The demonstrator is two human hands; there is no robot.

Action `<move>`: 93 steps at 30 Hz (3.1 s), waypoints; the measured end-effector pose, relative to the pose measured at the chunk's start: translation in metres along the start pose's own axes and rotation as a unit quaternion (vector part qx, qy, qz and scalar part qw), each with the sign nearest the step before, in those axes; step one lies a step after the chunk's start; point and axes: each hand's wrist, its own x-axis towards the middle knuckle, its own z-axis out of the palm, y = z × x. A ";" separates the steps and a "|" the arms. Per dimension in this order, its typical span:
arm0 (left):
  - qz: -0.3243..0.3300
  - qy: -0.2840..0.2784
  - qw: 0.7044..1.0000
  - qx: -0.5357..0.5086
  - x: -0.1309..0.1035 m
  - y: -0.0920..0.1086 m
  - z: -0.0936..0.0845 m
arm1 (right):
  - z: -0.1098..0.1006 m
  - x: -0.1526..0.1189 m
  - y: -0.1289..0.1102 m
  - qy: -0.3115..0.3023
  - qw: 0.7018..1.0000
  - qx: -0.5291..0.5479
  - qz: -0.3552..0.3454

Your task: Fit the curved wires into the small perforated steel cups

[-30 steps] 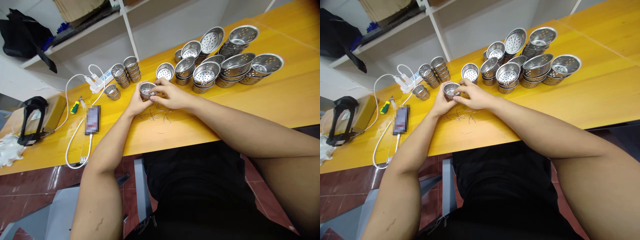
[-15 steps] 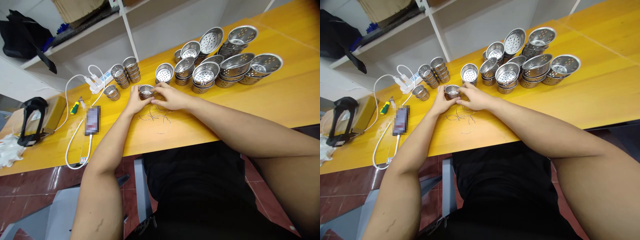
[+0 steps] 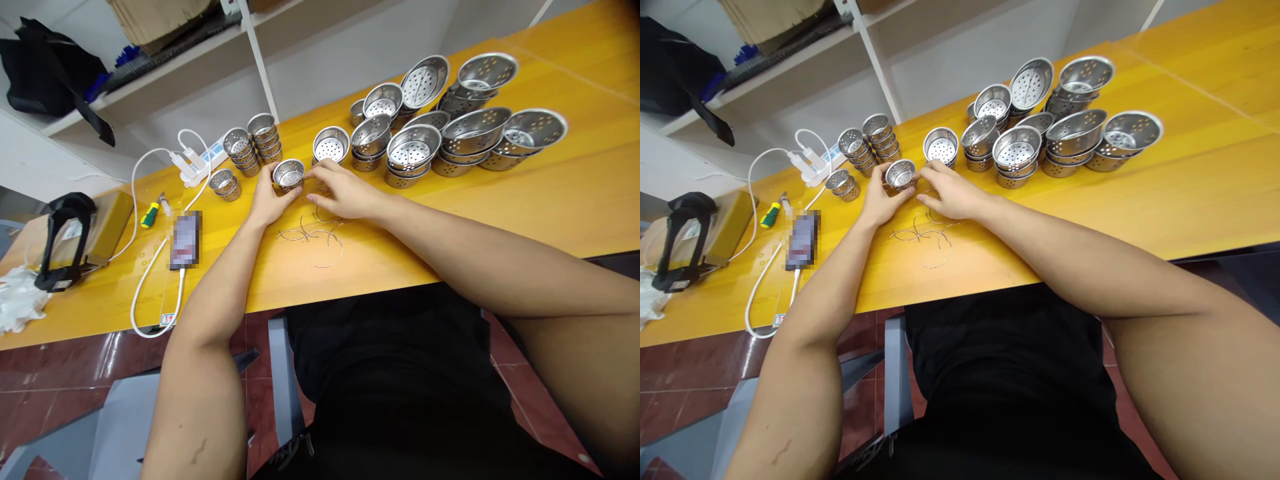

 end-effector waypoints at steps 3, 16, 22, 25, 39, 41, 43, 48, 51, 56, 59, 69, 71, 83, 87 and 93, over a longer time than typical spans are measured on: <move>0.008 0.003 1.000 0.013 0.000 0.008 -0.002 | -0.005 0.001 -0.007 0.020 1.000 -0.008 -0.004; -0.069 0.033 0.991 0.106 -0.002 0.023 -0.009 | 0.001 0.005 -0.003 -0.108 0.983 -0.065 0.135; -0.101 0.041 0.991 0.081 -0.004 0.027 -0.003 | -0.007 0.013 0.006 -0.100 0.966 -0.105 0.212; -0.105 0.038 0.991 0.079 -0.004 0.029 -0.002 | -0.009 0.013 0.005 -0.082 0.968 -0.108 0.211; -0.035 -0.086 0.993 -0.070 -0.005 -0.001 0.011 | 0.007 0.013 -0.002 -0.086 0.991 -0.107 0.008; -0.032 -0.080 0.996 -0.030 -0.003 -0.003 0.008 | 0.003 0.013 -0.002 -0.076 0.986 -0.146 0.038; -0.012 -0.044 0.999 0.028 0.001 0.000 0.000 | -0.002 0.012 -0.002 -0.066 0.978 -0.185 0.071; 0.011 0.120 0.985 0.124 0.008 0.019 -0.029 | -0.008 0.008 -0.001 -0.051 0.965 -0.225 0.127; -0.022 0.187 0.968 0.168 0.005 0.038 -0.044 | -0.009 0.007 0.003 -0.050 0.965 -0.213 0.145; -0.142 0.256 0.929 0.226 0.002 0.057 -0.061 | -0.008 0.006 0.012 -0.030 0.973 -0.195 0.122; -0.177 0.261 0.920 0.232 0.006 0.052 -0.068 | -0.007 0.003 0.011 -0.021 0.975 -0.194 0.104; -0.188 0.260 0.922 0.218 0.011 0.010 -0.074 | -0.015 0.002 -0.016 -0.050 0.985 -0.155 0.063; -0.201 0.243 0.928 0.200 0.011 0.002 -0.074 | -0.016 0.003 -0.018 -0.075 0.984 -0.153 0.045; -0.239 0.179 0.939 0.173 0.013 0.014 -0.072 | -0.016 0.004 -0.024 -0.158 0.966 -0.189 0.080; -0.242 0.187 0.939 0.158 0.012 0.012 -0.070 | -0.019 0.003 -0.028 -0.154 0.961 -0.200 0.115; -0.137 0.191 0.957 0.173 0.014 0.012 -0.071 | -0.019 0.007 -0.025 -0.170 0.948 -0.234 0.137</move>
